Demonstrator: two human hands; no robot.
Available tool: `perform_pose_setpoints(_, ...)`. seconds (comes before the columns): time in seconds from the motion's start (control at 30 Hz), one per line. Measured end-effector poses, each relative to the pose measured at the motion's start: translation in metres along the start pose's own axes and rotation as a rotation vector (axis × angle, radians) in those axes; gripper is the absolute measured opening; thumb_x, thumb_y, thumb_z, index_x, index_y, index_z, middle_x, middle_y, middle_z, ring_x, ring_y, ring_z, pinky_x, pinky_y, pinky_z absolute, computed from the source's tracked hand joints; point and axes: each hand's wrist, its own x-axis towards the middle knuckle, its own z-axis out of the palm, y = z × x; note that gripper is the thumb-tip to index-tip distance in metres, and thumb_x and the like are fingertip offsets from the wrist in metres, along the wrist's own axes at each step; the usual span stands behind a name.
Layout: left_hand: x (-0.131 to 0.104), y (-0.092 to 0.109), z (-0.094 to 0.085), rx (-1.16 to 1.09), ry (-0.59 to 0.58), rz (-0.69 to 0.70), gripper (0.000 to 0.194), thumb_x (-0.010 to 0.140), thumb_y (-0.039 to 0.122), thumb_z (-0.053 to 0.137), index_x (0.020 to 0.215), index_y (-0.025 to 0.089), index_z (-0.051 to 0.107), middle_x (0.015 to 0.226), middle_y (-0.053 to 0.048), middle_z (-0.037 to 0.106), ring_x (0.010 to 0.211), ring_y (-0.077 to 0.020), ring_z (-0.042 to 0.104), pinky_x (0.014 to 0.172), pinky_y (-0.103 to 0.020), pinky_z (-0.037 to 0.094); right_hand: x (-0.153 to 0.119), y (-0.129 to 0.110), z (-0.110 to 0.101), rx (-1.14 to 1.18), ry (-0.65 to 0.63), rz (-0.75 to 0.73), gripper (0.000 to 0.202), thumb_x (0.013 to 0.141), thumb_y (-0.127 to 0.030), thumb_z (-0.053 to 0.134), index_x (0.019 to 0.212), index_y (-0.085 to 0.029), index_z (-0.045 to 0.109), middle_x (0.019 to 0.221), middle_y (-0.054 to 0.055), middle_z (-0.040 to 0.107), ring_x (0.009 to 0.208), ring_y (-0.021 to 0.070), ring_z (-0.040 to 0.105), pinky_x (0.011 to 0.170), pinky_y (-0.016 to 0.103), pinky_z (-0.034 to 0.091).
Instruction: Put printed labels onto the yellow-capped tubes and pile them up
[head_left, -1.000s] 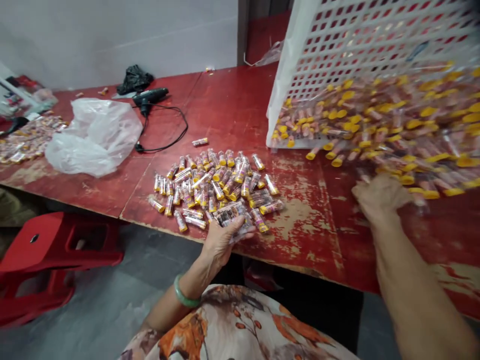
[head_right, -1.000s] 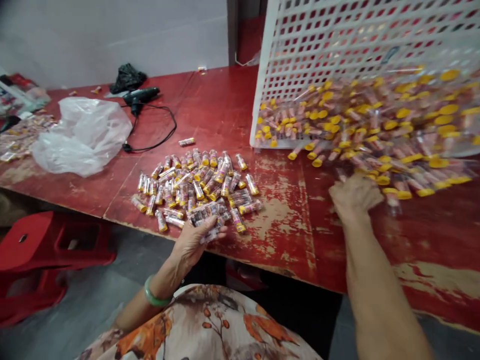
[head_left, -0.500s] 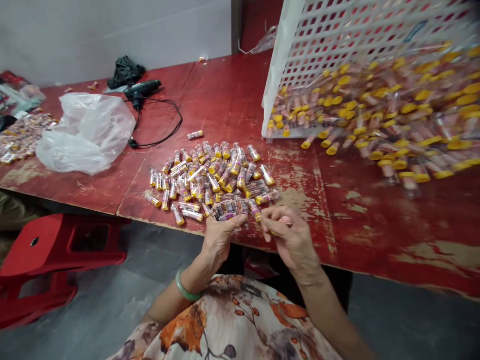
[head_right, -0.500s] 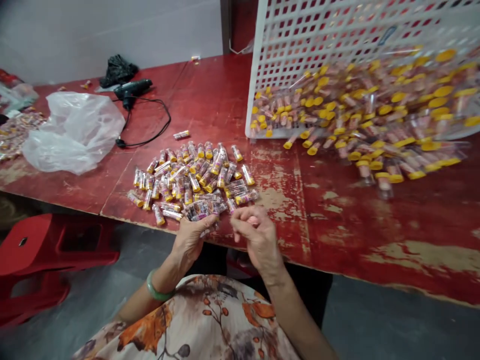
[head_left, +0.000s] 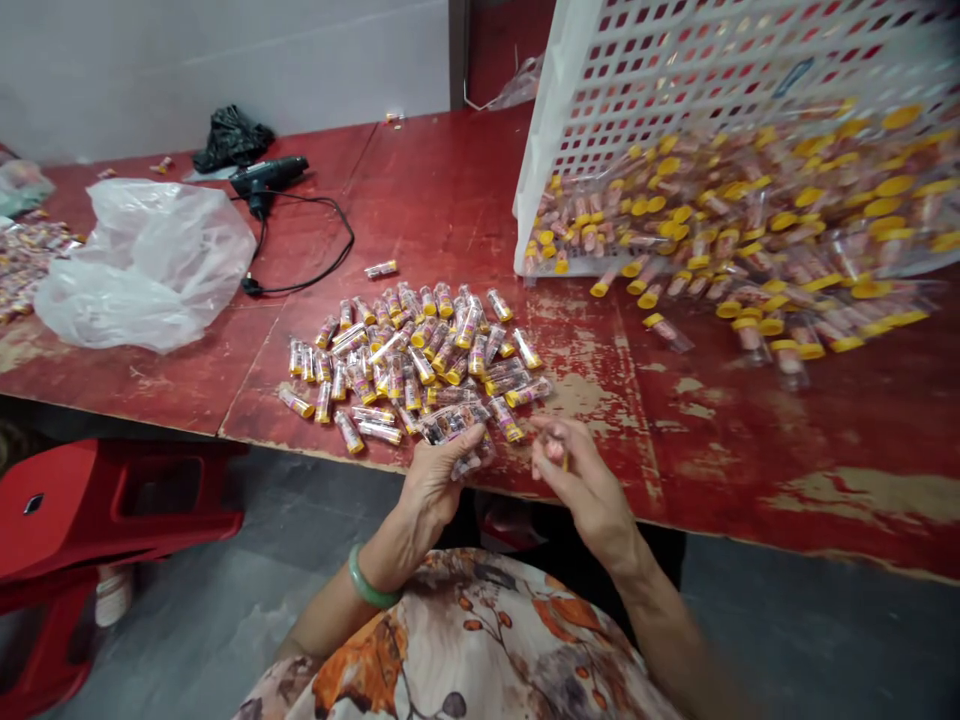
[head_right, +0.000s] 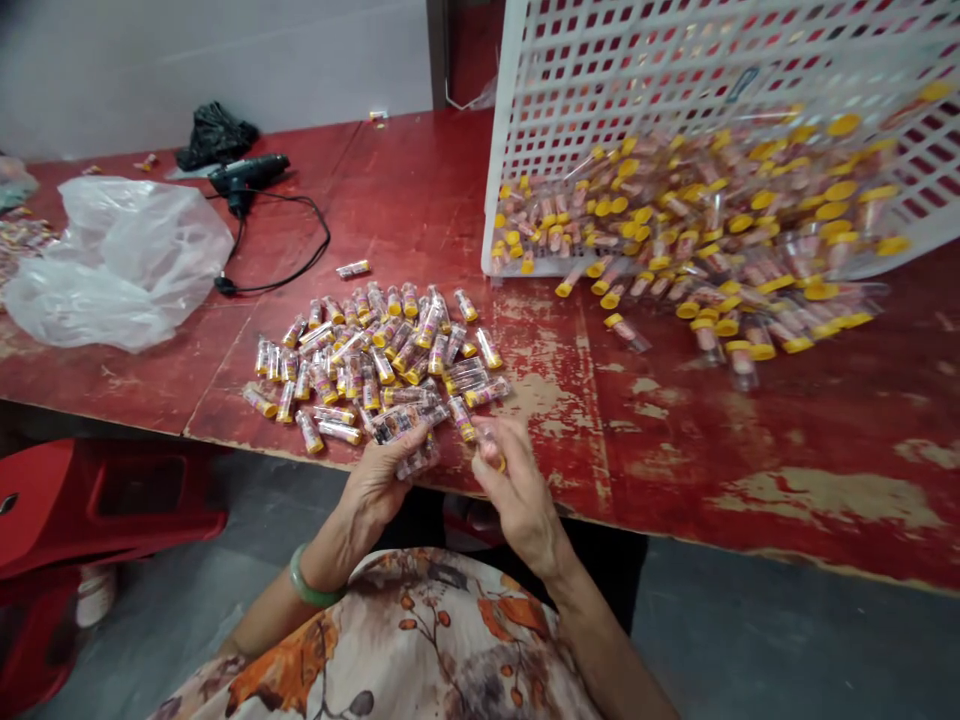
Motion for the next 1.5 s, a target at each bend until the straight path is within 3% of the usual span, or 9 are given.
perform_pose_setpoints(0.2, -0.009, -0.002, 0.013, -0.039, -0.084, -0.052, 0.026, 0.056, 0.024, 0.084, 0.074, 0.012, 0.069, 0.069, -0.002, 0.07, 0.053, -0.0102, 0.06, 0.055, -0.023, 0.05, -0.029, 0.001, 0.0, -0.393, 0.05, -0.454, 0.033, 0.084, -0.01, 0.053, 0.116, -0.017, 0.052, 0.098, 0.011, 0.059, 0.091, 0.0205, 0.06, 0.077, 0.033, 0.053)
perform_pose_setpoints(0.5, -0.013, -0.009, 0.021, -0.048, -0.084, -0.054, 0.025, 0.058, 0.023, 0.083, 0.076, 0.013, 0.068, 0.074, -0.001, 0.071, 0.059, -0.0126, 0.063, 0.062, -0.026, 0.053, -0.027, 0.008, 0.004, -0.744, 0.208, -0.612, 0.031, 0.079, -0.007, 0.058, 0.109, -0.011, 0.054, 0.092, 0.014, 0.063, 0.081, 0.0227, 0.062, 0.07, 0.035, 0.054)
perform_pose_setpoints(0.83, -0.009, -0.018, 0.01, 0.073, -0.045, 0.188, 0.038, 0.053, 0.022, 0.086, 0.085, 0.013, 0.069, 0.081, -0.004, 0.071, 0.067, -0.0145, 0.065, 0.069, -0.028, 0.052, -0.025, 0.008, 0.015, -0.655, 0.216, -0.601, 0.034, 0.08, -0.008, 0.06, 0.113, -0.012, 0.054, 0.091, 0.013, 0.066, 0.084, 0.0236, 0.065, 0.072, 0.035, 0.057)
perform_pose_setpoints(1.03, -0.01, -0.02, 0.009, 0.137, -0.132, 0.135, 0.035, 0.051, 0.022, 0.086, 0.078, 0.012, 0.067, 0.073, -0.002, 0.069, 0.061, -0.0133, 0.062, 0.064, -0.026, 0.051, -0.019, 0.006, 0.019, -0.558, 0.212, -0.572, 0.035, 0.083, -0.01, 0.056, 0.117, -0.015, 0.052, 0.091, 0.012, 0.064, 0.086, 0.0221, 0.065, 0.075, 0.034, 0.057)
perform_pose_setpoints(1.1, -0.011, -0.019, 0.01, 0.121, -0.146, 0.132, 0.035, 0.051, 0.021, 0.086, 0.079, 0.013, 0.067, 0.075, -0.002, 0.069, 0.063, -0.0127, 0.062, 0.065, -0.026, 0.05, -0.012, 0.004, 0.015, -0.501, 0.162, -0.554, 0.034, 0.083, -0.014, 0.057, 0.117, -0.015, 0.052, 0.097, 0.013, 0.063, 0.093, 0.0235, 0.064, 0.078, 0.035, 0.057)
perform_pose_setpoints(1.2, -0.01, -0.014, 0.012, 0.068, -0.14, 0.113, 0.039, 0.054, 0.023, 0.085, 0.088, 0.015, 0.068, 0.082, -0.003, 0.071, 0.069, -0.0146, 0.064, 0.069, -0.028, 0.051, -0.003, 0.0, 0.001, -0.338, -0.038, -0.482, 0.037, 0.081, -0.021, 0.062, 0.117, -0.015, 0.052, 0.111, 0.016, 0.06, 0.108, 0.0254, 0.059, 0.087, 0.038, 0.055)
perform_pose_setpoints(1.27, -0.009, -0.01, 0.012, 0.059, -0.151, 0.093, 0.04, 0.053, 0.023, 0.085, 0.089, 0.015, 0.068, 0.084, -0.004, 0.071, 0.069, -0.0152, 0.064, 0.071, -0.03, 0.052, -0.001, -0.002, -0.009, -0.25, -0.124, -0.435, 0.033, 0.082, -0.017, 0.058, 0.115, -0.017, 0.055, 0.113, 0.014, 0.06, 0.11, 0.0235, 0.059, 0.09, 0.037, 0.053)
perform_pose_setpoints(1.37, -0.011, -0.008, 0.012, 0.097, -0.209, 0.066, 0.037, 0.052, 0.022, 0.086, 0.084, 0.014, 0.069, 0.083, -0.004, 0.071, 0.069, -0.0154, 0.064, 0.071, -0.029, 0.052, -0.005, -0.003, -0.013, -0.18, -0.013, -0.381, 0.028, 0.082, -0.007, 0.051, 0.106, -0.019, 0.059, 0.103, 0.01, 0.064, 0.097, 0.0193, 0.063, 0.081, 0.033, 0.056)
perform_pose_setpoints(1.5, -0.018, -0.011, 0.014, 0.151, -0.253, 0.032, 0.038, 0.052, 0.022, 0.086, 0.086, 0.014, 0.07, 0.081, -0.004, 0.071, 0.069, -0.0155, 0.064, 0.07, -0.029, 0.051, -0.014, -0.003, -0.002, -0.192, 0.149, -0.397, 0.031, 0.078, -0.006, 0.051, 0.105, -0.019, 0.059, 0.1, 0.009, 0.066, 0.09, 0.0192, 0.066, 0.071, 0.031, 0.058)
